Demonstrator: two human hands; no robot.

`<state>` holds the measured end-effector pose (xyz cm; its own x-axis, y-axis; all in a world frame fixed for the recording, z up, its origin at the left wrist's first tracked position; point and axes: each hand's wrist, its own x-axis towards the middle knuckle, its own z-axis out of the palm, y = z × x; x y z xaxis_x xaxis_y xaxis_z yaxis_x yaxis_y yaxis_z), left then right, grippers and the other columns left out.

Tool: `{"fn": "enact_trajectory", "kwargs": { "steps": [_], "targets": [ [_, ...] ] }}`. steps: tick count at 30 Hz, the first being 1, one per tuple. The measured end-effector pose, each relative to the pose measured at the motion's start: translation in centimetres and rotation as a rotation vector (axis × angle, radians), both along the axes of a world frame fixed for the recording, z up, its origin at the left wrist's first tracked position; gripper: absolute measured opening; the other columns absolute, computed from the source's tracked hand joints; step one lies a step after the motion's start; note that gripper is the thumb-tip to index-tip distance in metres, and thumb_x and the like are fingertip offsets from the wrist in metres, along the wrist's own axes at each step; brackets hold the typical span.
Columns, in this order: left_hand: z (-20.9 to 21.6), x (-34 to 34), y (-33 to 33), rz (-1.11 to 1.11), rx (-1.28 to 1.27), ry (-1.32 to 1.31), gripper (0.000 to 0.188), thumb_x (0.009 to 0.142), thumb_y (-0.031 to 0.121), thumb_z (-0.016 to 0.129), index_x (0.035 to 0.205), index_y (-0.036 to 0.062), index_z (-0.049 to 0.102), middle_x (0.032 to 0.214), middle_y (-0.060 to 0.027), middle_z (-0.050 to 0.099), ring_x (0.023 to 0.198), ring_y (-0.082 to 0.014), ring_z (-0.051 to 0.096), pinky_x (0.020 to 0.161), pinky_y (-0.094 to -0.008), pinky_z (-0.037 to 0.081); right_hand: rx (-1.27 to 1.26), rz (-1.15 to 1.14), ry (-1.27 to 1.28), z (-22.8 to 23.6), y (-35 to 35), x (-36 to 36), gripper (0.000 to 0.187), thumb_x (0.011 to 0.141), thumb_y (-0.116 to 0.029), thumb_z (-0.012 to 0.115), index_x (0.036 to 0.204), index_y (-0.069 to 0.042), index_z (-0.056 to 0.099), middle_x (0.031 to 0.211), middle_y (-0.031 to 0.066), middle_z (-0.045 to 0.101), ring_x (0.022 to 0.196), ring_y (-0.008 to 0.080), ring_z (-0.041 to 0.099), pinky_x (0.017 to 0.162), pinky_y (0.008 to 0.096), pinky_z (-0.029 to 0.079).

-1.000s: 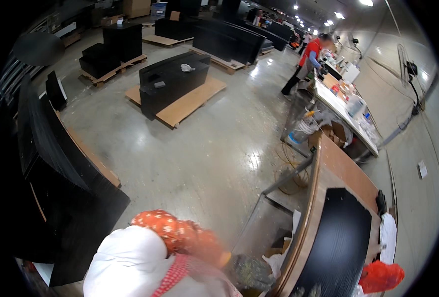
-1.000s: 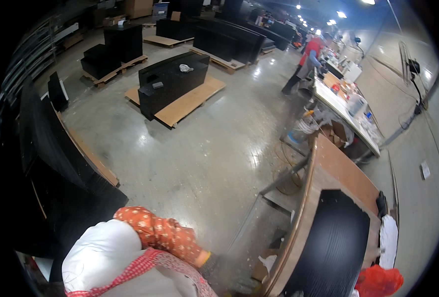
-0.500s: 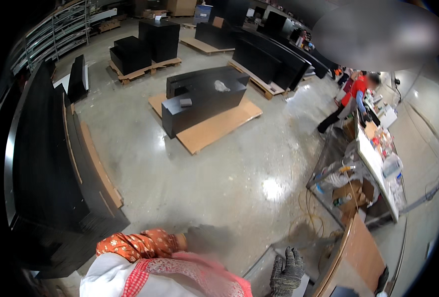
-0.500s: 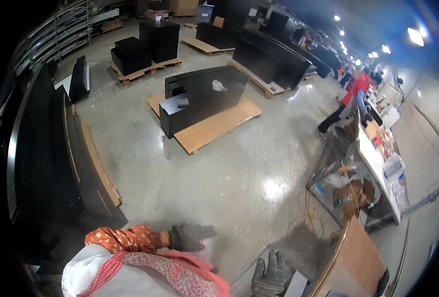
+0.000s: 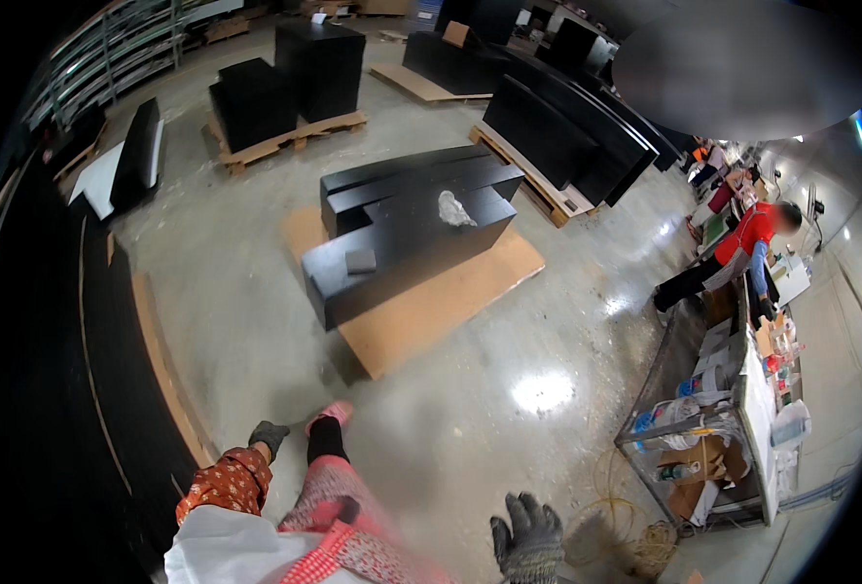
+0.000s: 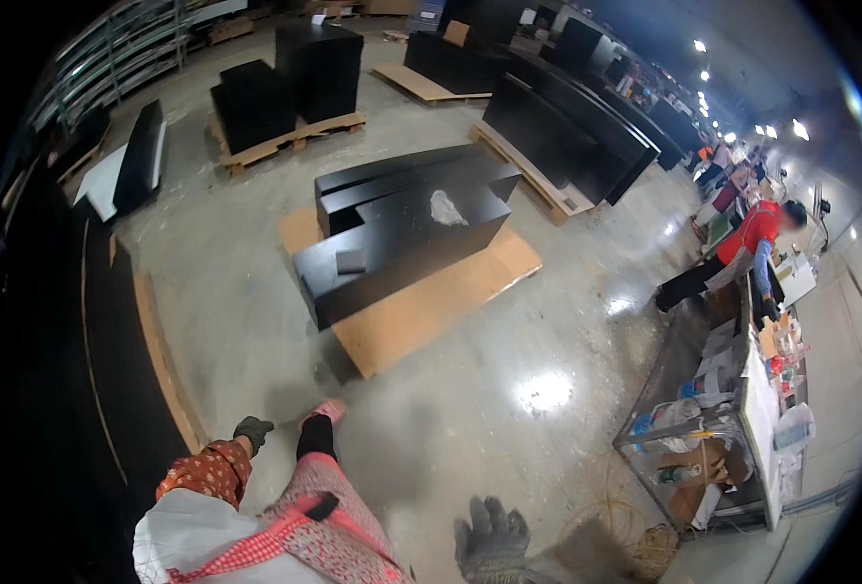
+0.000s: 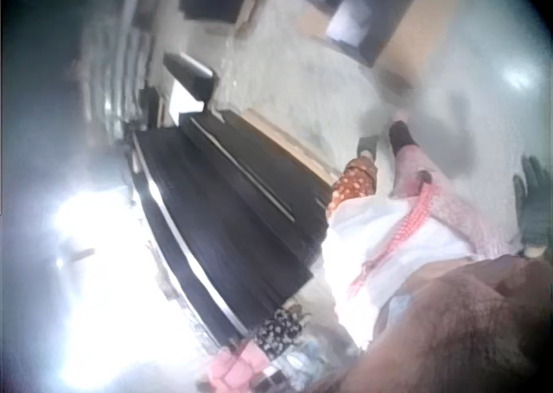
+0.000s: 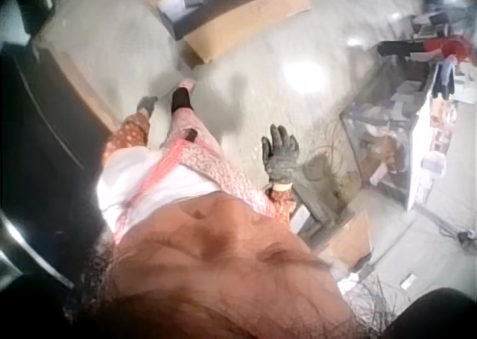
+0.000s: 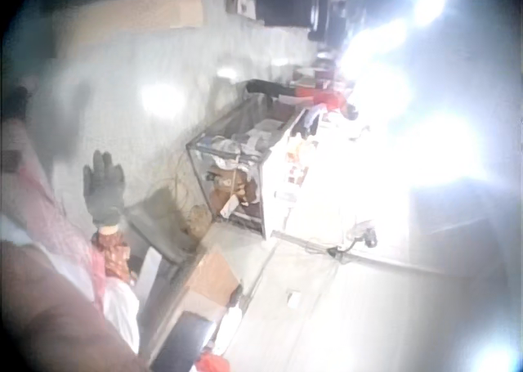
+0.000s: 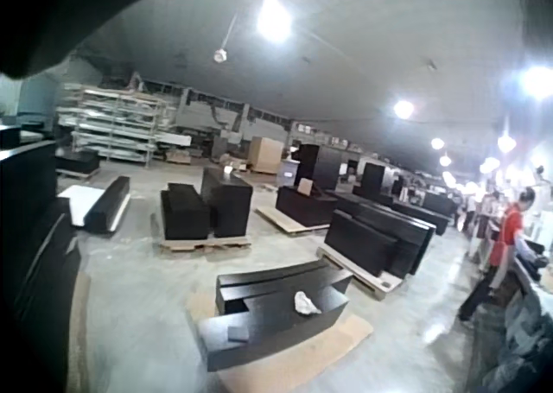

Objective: The person cleans a black ribbed solar panel on a workbench using a cloth and a sponge. They wipe the surface repeatedly, flip the panel to clean the other side, and continue scrubbing with the sponge.

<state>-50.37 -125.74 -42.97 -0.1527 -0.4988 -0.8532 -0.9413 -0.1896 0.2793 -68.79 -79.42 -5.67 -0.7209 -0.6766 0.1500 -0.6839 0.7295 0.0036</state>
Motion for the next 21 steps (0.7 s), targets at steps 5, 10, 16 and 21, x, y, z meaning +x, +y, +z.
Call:
{"fn": "enact_trajectory", "kwargs": {
  "steps": [5,10,16,21],
  "targets": [
    [2.1,-22.1,-14.4,-0.503,-0.564,0.127,0.080,0.076,0.034,0.072,0.143,0.0066,0.040,0.143,-0.0218,0.045,0.124,-0.0378,0.052,0.103,-0.0448,0.044,0.027,-0.168,-0.294,-11.9,-11.6,-5.5,0.040,0.091,-0.035,0.063,0.123,-0.011,0.063,0.117,0.0158,0.065,0.095,0.0343,0.062,0.087,0.0500,0.048],
    [0.8,-45.4,-26.3,-1.106,-1.012,0.183,0.088,0.070,0.032,0.074,0.147,0.0100,0.036,0.149,-0.0187,0.037,0.139,-0.0393,0.031,0.115,-0.0530,0.023,-0.088,-0.168,-0.546,-15.9,-21.1,-9.9,0.042,0.086,-0.032,0.069,0.123,-0.012,0.063,0.114,0.0167,0.066,0.091,0.0361,0.063,0.081,0.0485,0.050],
    [-6.0,-52.8,-30.2,-1.158,-0.739,0.207,0.089,0.065,0.030,0.079,0.143,0.0132,0.040,0.143,-0.0181,0.044,0.132,-0.0371,0.041,0.110,-0.0498,0.032,0.106,-0.288,-0.627,-17.5,-23.3,-10.8,0.041,0.088,-0.033,0.065,0.123,-0.012,0.062,0.114,0.0154,0.066,0.093,0.0360,0.062,0.082,0.0487,0.049],
    [-2.6,-53.2,-22.5,-0.971,-0.706,0.607,0.078,0.067,0.025,0.080,0.136,0.0108,0.046,0.120,-0.0162,0.059,0.116,-0.0356,0.056,0.100,-0.0473,0.044,0.016,-0.447,-0.613,-15.9,-23.0,-7.5,0.042,0.090,-0.032,0.064,0.127,-0.012,0.059,0.118,0.0150,0.064,0.098,0.0334,0.061,0.086,0.0474,0.047]
  ]
}}
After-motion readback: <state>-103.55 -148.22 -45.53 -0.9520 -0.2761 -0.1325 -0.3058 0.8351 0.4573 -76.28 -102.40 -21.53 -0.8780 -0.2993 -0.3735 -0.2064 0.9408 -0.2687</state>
